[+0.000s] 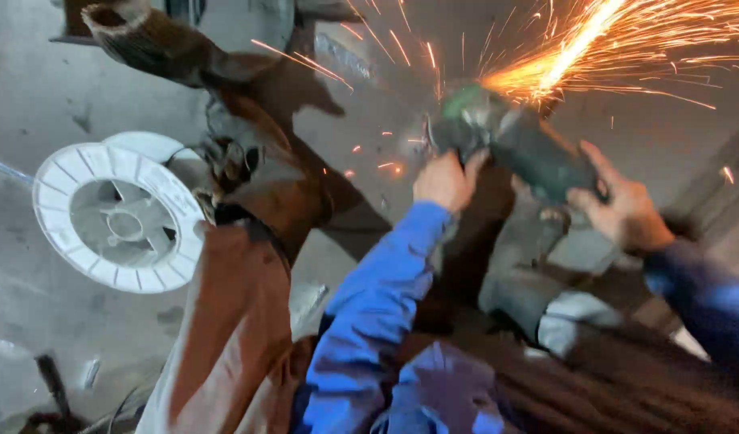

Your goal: Grinding metal surfaces with an angle grinder and performing spot welding on a production floor.

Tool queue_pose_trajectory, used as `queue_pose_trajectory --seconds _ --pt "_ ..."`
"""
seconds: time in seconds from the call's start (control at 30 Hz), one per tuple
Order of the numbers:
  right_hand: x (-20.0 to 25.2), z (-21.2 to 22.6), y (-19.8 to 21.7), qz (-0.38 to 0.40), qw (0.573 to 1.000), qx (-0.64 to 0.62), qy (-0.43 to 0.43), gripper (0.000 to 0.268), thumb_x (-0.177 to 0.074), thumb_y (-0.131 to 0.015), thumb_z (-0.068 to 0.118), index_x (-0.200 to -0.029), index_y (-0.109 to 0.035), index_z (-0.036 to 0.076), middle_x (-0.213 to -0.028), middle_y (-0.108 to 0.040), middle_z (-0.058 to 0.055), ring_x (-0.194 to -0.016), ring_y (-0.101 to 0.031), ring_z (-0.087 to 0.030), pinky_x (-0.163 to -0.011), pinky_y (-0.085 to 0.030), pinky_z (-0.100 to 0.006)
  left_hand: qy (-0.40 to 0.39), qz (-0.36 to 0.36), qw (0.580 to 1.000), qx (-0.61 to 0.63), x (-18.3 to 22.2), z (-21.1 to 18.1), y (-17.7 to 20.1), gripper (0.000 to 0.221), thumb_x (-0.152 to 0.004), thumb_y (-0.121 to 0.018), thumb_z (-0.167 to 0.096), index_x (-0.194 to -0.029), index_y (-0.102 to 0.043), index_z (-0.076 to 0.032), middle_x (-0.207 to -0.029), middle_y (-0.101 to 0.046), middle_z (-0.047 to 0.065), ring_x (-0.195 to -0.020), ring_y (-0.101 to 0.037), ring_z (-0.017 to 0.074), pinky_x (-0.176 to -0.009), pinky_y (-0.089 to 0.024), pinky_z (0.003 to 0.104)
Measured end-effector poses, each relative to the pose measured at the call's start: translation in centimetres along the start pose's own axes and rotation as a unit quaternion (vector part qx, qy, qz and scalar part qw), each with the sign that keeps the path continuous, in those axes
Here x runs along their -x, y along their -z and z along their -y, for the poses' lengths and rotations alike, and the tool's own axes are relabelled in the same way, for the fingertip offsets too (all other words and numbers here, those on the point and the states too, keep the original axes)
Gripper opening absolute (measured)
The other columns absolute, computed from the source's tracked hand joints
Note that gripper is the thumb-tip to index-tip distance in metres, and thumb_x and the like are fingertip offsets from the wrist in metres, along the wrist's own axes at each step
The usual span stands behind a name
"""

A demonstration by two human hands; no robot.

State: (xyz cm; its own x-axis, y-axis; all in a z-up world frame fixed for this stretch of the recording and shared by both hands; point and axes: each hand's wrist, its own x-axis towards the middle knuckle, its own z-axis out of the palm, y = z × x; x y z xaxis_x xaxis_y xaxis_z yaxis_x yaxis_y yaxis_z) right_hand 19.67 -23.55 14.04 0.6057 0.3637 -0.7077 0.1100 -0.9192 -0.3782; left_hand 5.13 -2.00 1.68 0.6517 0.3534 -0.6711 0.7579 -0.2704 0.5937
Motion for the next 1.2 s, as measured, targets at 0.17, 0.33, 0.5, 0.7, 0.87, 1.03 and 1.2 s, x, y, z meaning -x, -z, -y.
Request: queue_pose_trajectory --seconds 0.17,0.33,0.5,0.7,0.87,1.03,1.2 --pt "-1.9 -1.5 0.2 0.032 0.998 0.031 -0.052 0.091 -0.087 -0.072 0.016 -0.168 -0.032 0.027 -0.099 -0.07 -0.02 -0.078 -0.066 -0.033 -0.068 -0.053 -0.042 0.013 0.01 0.999 -0.048 -1.2 0.5 -0.9 0.068 -0.096 -0.045 -0.065 -0.107 -0.066 -0.002 -0.092 -0.072 0.028 -0.083 -0.069 0.0509 -0.073 -0.055 0.057" --pt "-0.8 2.6 1.3 0.009 0.999 -0.013 -0.041 0.082 -0.089 -0.066 0.012 -0.164 -0.035 0.022 -0.136 -0.062 -0.023 -0.112 -0.065 -0.036 -0.089 -0.051 -0.044 0.019 -0.011 1.0 -0.016 -1.0 -1.5 2.0 0.071 -0.092 -0.046 -0.068 -0.101 -0.069 -0.002 -0.096 -0.073 0.027 -0.088 -0.069 0.0502 -0.075 -0.056 0.056" --pt "-1.3 1.1 0.5 0.033 0.997 0.013 -0.075 0.086 -0.09 -0.068 0.015 -0.167 -0.031 0.027 -0.127 -0.065 -0.027 -0.097 -0.067 -0.039 -0.08 -0.054 -0.047 0.017 0.005 0.999 -0.04 -1.5 0.2 0.3 0.071 -0.092 -0.048 -0.066 -0.102 -0.068 0.001 -0.098 -0.072 0.027 -0.089 -0.07 0.0478 -0.076 -0.057 0.055" --pt "-1.9 0.9 0.5 0.043 0.995 0.059 -0.063 0.085 -0.087 -0.068 0.027 -0.164 -0.032 0.031 -0.134 -0.062 -0.029 -0.111 -0.067 -0.044 -0.084 -0.057 -0.053 0.025 -0.001 0.999 -0.038 -1.1 -0.4 1.1 0.072 -0.095 -0.044 -0.068 -0.097 -0.067 0.0 -0.09 -0.073 0.027 -0.083 -0.069 0.0513 -0.073 -0.055 0.056" --pt "-1.2 2.7 1.0 0.033 0.996 0.028 -0.083 0.086 -0.086 -0.065 0.017 -0.165 -0.034 0.03 -0.135 -0.064 -0.023 -0.107 -0.066 -0.039 -0.085 -0.053 -0.047 0.059 0.035 0.998 -0.007 0.1 -1.8 3.1 0.072 -0.093 -0.047 -0.066 -0.107 -0.069 0.001 -0.101 -0.072 0.028 -0.092 -0.069 0.0493 -0.077 -0.056 0.056" --pt "-1.0 1.6 0.9 0.003 0.999 0.026 -0.034 0.086 -0.087 -0.069 0.012 -0.167 -0.041 0.022 -0.093 -0.061 -0.022 -0.073 -0.057 -0.033 -0.064 -0.046 -0.042 0.034 0.017 0.999 -0.015 -0.6 -1.4 2.1 0.07 -0.093 -0.045 -0.066 -0.104 -0.068 -0.001 -0.099 -0.073 0.028 -0.091 -0.069 0.049 -0.078 -0.055 0.055" --pt "-2.4 2.9 1.8 0.045 0.994 -0.026 -0.092 0.079 -0.089 -0.063 0.014 -0.163 -0.035 0.021 -0.146 -0.057 -0.019 -0.128 -0.058 -0.037 -0.096 -0.047 -0.044 0.05 -0.002 0.999 -0.008 -1.3 -2.4 2.9 0.072 -0.093 -0.048 -0.068 -0.095 -0.072 0.0 -0.09 -0.072 0.029 -0.08 -0.069 0.0498 -0.067 -0.056 0.055"
